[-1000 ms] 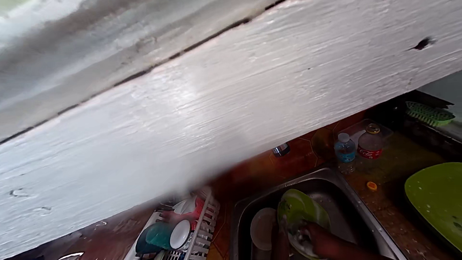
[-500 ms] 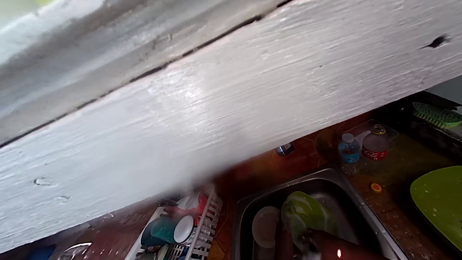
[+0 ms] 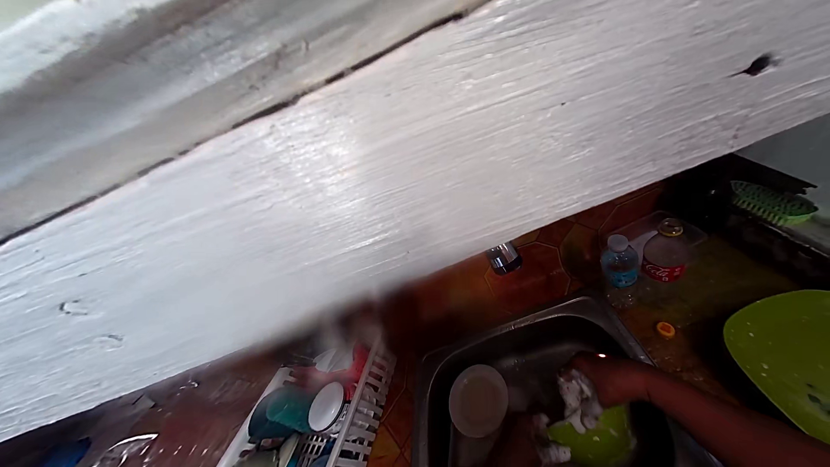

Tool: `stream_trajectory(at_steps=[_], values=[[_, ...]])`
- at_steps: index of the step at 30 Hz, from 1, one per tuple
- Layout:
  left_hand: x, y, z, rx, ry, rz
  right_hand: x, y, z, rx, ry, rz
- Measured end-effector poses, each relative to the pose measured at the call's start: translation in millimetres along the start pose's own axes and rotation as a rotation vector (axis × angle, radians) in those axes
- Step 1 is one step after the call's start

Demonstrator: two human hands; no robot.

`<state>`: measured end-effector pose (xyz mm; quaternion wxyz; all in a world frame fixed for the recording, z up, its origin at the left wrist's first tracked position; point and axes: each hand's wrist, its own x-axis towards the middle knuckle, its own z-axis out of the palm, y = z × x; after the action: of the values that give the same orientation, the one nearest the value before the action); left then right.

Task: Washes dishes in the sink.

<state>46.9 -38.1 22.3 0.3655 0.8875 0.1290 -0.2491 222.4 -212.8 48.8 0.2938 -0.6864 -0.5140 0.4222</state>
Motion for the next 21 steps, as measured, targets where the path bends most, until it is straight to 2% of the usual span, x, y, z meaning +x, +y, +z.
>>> stream_trajectory(at_steps=[4,7,10,12,13,15,17,19,21], values=[[3,-5,14,-0.246,-0.017,0.094,-17,-20,-2,-0.125,0.255,0.032],[3,-8,15,-0.411,0.083,0.035,-30,-25,20,-0.142,0.378,0.028],[4,-11,16,-0.602,0.259,-0.045,-31,-16,70,-0.04,0.417,-0.094],[2,-10,21,-0.78,0.324,-0.022,-17,3,103,-0.147,0.56,-0.251],[1,-7,24,-0.854,0.339,0.01,-8,10,111,-0.208,0.648,-0.3],[1,-3,25,-0.938,0.341,0.089,12,19,101,-0.203,0.761,-0.281],[-3,0,24,-1.018,0.333,0.145,31,33,71,-0.004,0.764,-0.164],[-12,6,22,-1.147,0.374,0.172,37,46,42,0.38,0.708,-0.056],[-20,9,17,-1.324,0.437,0.207,35,55,39,0.705,0.726,0.018]])
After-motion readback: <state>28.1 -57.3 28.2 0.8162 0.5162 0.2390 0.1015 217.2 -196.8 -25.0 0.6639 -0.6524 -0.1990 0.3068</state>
